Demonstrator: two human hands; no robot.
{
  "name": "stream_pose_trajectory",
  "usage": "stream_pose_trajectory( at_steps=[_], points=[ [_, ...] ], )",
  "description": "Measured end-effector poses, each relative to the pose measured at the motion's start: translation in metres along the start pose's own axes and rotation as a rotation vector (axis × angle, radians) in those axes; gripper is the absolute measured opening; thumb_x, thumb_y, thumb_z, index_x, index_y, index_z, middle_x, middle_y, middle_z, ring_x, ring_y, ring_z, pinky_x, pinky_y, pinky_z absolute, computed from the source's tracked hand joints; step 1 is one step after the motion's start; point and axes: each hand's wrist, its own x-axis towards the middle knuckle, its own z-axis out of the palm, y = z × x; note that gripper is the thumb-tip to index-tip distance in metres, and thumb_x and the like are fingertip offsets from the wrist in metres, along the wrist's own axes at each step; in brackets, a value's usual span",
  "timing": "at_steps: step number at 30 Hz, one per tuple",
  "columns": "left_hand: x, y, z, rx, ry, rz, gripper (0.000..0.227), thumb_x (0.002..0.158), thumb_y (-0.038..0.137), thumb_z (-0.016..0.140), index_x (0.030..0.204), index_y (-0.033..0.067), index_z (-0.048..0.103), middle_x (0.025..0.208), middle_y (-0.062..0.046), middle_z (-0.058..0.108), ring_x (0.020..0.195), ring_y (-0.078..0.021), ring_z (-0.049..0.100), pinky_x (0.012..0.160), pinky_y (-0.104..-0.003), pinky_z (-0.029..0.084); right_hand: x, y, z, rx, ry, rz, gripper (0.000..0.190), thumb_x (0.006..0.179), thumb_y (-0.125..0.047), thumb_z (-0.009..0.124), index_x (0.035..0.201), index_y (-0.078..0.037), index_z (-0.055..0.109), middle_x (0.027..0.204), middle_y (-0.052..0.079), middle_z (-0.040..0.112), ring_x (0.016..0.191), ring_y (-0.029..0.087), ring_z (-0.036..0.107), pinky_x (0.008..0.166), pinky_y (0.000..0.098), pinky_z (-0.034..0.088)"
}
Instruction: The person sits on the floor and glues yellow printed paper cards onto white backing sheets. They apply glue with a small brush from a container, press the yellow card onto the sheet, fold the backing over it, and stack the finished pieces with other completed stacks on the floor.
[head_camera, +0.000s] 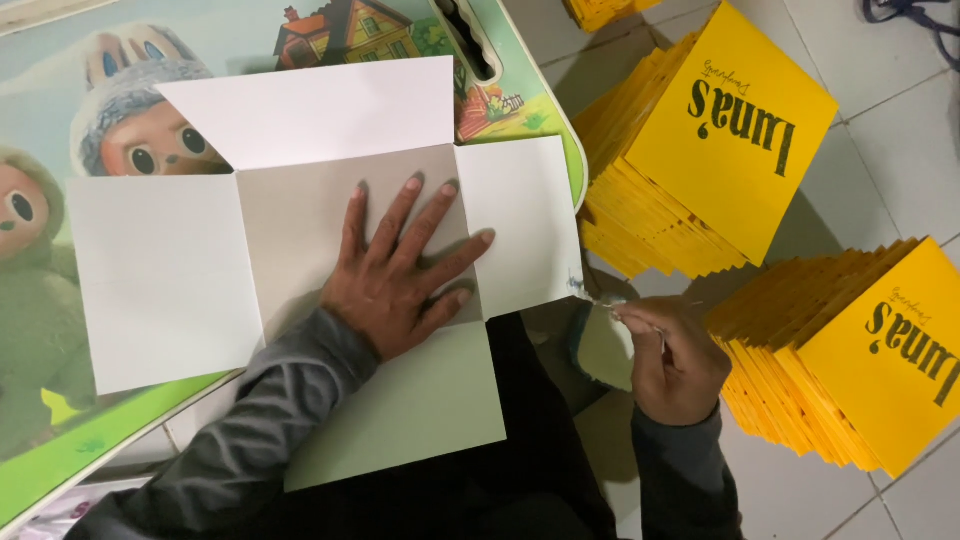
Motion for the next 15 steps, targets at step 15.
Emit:
stream_pose_trajectory(
  at_steps=[15],
  points=[
    [-0.001, 0.003, -0.011, -0.012, 0.035, -0.011, 0.06, 0.097, 0.052, 0.047, 0.155, 0.0366, 0.039, 0.166, -0.014, 0.021, 0.153, -0.0394, 0.014, 0.117, -0.073, 0.003, 0.159, 0.028, 0.072, 0.196, -0.329, -0.247, 0.014, 0.102, 0.001, 0.059, 0.108, 0.005, 0.072, 0.093, 0.015, 0.077, 0.077, 0.018, 0.072, 0.069, 0.026, 0.056]
  ],
)
